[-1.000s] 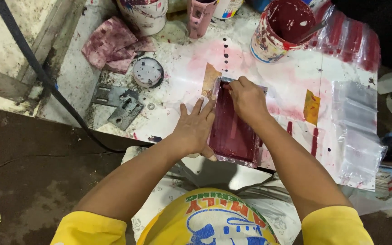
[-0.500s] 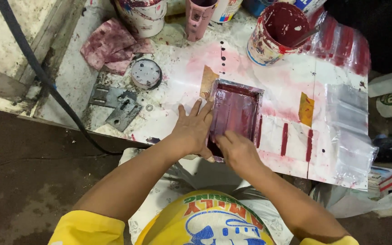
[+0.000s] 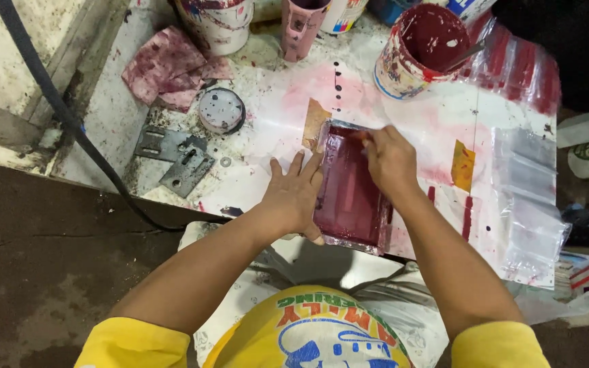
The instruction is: Spreading red ink across a screen printing frame using a small handheld tool to prepare for printing.
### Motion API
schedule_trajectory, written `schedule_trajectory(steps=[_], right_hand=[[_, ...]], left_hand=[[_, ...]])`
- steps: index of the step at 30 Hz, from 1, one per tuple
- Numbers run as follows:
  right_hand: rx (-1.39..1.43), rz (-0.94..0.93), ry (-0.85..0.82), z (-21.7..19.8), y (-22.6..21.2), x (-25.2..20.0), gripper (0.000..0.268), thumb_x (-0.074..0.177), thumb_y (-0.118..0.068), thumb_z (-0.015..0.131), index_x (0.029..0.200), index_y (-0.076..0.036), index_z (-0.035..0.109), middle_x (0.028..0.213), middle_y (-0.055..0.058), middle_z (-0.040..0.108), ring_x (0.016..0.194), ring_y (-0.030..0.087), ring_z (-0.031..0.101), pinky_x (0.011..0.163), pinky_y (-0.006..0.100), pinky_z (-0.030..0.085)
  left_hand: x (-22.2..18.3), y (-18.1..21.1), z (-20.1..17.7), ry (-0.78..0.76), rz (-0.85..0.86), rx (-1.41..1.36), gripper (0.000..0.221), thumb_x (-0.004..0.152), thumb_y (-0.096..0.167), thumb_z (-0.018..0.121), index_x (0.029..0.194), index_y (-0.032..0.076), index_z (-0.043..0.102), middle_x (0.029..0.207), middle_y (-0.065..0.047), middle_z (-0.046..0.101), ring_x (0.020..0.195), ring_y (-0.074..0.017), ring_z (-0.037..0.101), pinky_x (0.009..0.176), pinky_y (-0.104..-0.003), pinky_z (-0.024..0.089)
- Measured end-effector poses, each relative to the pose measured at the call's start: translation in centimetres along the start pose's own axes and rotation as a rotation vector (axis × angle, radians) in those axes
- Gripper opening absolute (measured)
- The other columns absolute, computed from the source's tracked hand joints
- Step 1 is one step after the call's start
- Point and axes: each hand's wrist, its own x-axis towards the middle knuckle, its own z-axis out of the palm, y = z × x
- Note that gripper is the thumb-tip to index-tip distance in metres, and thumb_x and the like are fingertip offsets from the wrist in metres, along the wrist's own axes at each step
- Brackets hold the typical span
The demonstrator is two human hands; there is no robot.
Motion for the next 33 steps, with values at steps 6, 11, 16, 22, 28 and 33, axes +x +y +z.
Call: schedule_trajectory(steps=[6, 11, 16, 22, 28, 33], right_hand=[[-0.053, -0.127, 0.005, 1.7, 0.8, 0.1, 0.007, 0.099, -0.021, 0.069, 0.101, -0.015, 0.072, 0.087, 0.002, 0.062, 0.076, 0.027, 0.069, 0.068, 0.036, 0.057], [-0.015, -0.181, -0.036, -0.1, -3.8, -7.8, 0.015, 0.102, -0.028, 0.059, 0.100, -0.017, 0.069, 0.089, 0.004, 0.060, 0.076, 0.030, 0.067, 0.065, 0.042, 0.054], [0.041, -0.156, -0.175, -2.9, -7.1, -13.4, 0.014, 0.100, -0.027, 0.059, 0.102, -0.019, 0.071, 0.086, 0.001, 0.061, 0.065, 0.017, 0.062, 0.057, 0.027, 0.049], [0.282, 0.223, -0.345, -5.1, -7.0, -7.8, 0.022, 0.093, -0.031, 0.071, 0.100, -0.010, 0.074, 0.084, 0.016, 0.071, 0.088, 0.040, 0.070, 0.078, 0.051, 0.054], [0.281, 0.229, -0.011, 0.1, -2.6, 0.0, 0.017, 0.099, -0.023, 0.071, 0.104, -0.007, 0.074, 0.090, 0.014, 0.070, 0.090, 0.039, 0.070, 0.078, 0.047, 0.055], [0.039, -0.050, 0.073, 1.5, -3.6, 1.8, 0.010, 0.097, -0.017, 0.072, 0.101, -0.009, 0.074, 0.086, 0.007, 0.061, 0.076, 0.034, 0.067, 0.066, 0.042, 0.054]], left_hand=[[0.1, -0.2, 0.1, 0.010, -0.004, -0.020, 0.127, 0.062, 0.057, 0.094, 0.154, -0.003, 0.028, 0.166, -0.023, 0.015, 0.151, -0.0477, 0.015, 0.109, -0.080, 0.016], [0.6, -0.5, 0.8, 0.008, -0.004, -0.018, 0.129, 0.060, 0.059, 0.093, 0.153, -0.003, 0.029, 0.167, -0.023, 0.013, 0.151, -0.0473, 0.015, 0.109, -0.080, 0.016], [1.0, -0.5, 1.0, 0.004, -0.003, 0.013, 0.128, 0.060, 0.060, 0.092, 0.152, -0.003, 0.030, 0.167, -0.023, 0.011, 0.151, -0.0477, 0.016, 0.108, -0.080, 0.017], [0.8, -0.4, 1.0, 0.007, -0.012, 0.025, 0.128, 0.060, 0.060, 0.092, 0.152, -0.003, 0.030, 0.167, -0.022, 0.012, 0.151, -0.0477, 0.016, 0.108, -0.080, 0.017], [0.4, -0.7, 0.9, 0.021, 0.008, -0.017, 0.126, 0.061, 0.060, 0.091, 0.152, -0.003, 0.030, 0.167, -0.022, 0.014, 0.151, -0.0473, 0.015, 0.108, -0.079, 0.018], [0.1, -0.8, 0.8, 0.042, 0.017, -0.026, 0.128, 0.062, 0.059, 0.092, 0.154, -0.003, 0.029, 0.166, -0.022, 0.016, 0.151, -0.0476, 0.016, 0.108, -0.079, 0.018]])
